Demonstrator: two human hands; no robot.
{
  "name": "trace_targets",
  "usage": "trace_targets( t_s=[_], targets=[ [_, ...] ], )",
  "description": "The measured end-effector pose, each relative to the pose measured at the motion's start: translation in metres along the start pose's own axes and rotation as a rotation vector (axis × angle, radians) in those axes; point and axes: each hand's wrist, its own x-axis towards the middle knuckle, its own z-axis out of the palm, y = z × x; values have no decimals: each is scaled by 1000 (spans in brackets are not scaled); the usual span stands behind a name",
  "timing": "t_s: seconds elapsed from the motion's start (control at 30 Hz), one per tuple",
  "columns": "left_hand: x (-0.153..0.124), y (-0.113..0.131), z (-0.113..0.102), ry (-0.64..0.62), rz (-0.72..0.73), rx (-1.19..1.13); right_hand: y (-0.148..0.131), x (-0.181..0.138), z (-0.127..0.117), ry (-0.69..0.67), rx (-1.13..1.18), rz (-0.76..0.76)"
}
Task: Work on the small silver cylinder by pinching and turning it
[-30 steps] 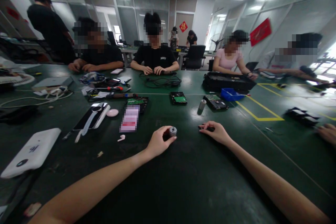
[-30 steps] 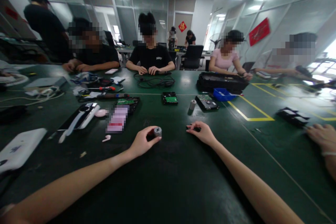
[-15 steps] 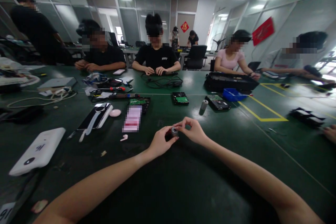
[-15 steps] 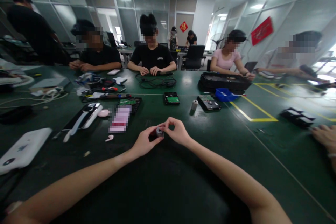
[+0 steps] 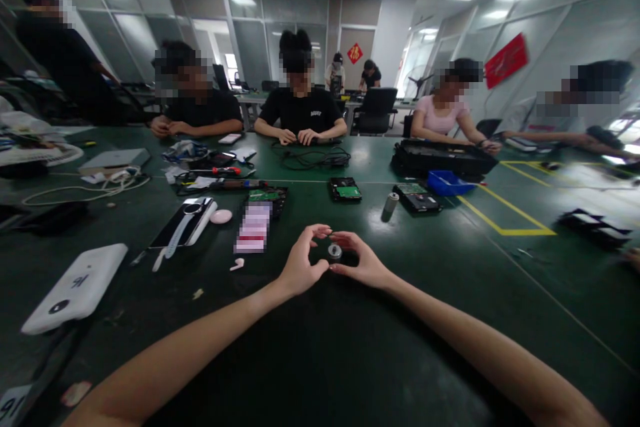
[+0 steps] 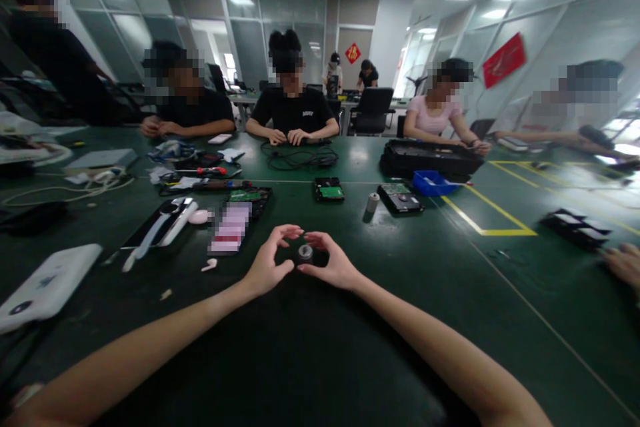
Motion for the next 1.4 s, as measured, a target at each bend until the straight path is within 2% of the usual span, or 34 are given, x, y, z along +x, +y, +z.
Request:
trace_targets(
  t_s=[0.07, 0.23, 0.63, 0.8, 1.13, 1.4],
  targets=[
    [3, 6, -4, -41, 33, 7, 3, -3, 1, -58, -33, 45],
    [10, 7, -7, -98, 12, 27, 3, -5, 4, -66, -96, 76],
    [25, 7, -10, -72, -9, 105, 3, -5, 4, -66, -52, 107],
    [27, 6, -7, -111, 68, 117, 5, -6, 5, -56, -96, 83],
    [27, 2, -3, -50, 29, 180, 5, -6, 5, -46, -104, 78],
    [19, -1, 6, 29, 87, 273, 0, -6, 5, -51, -106, 78]
  ],
)
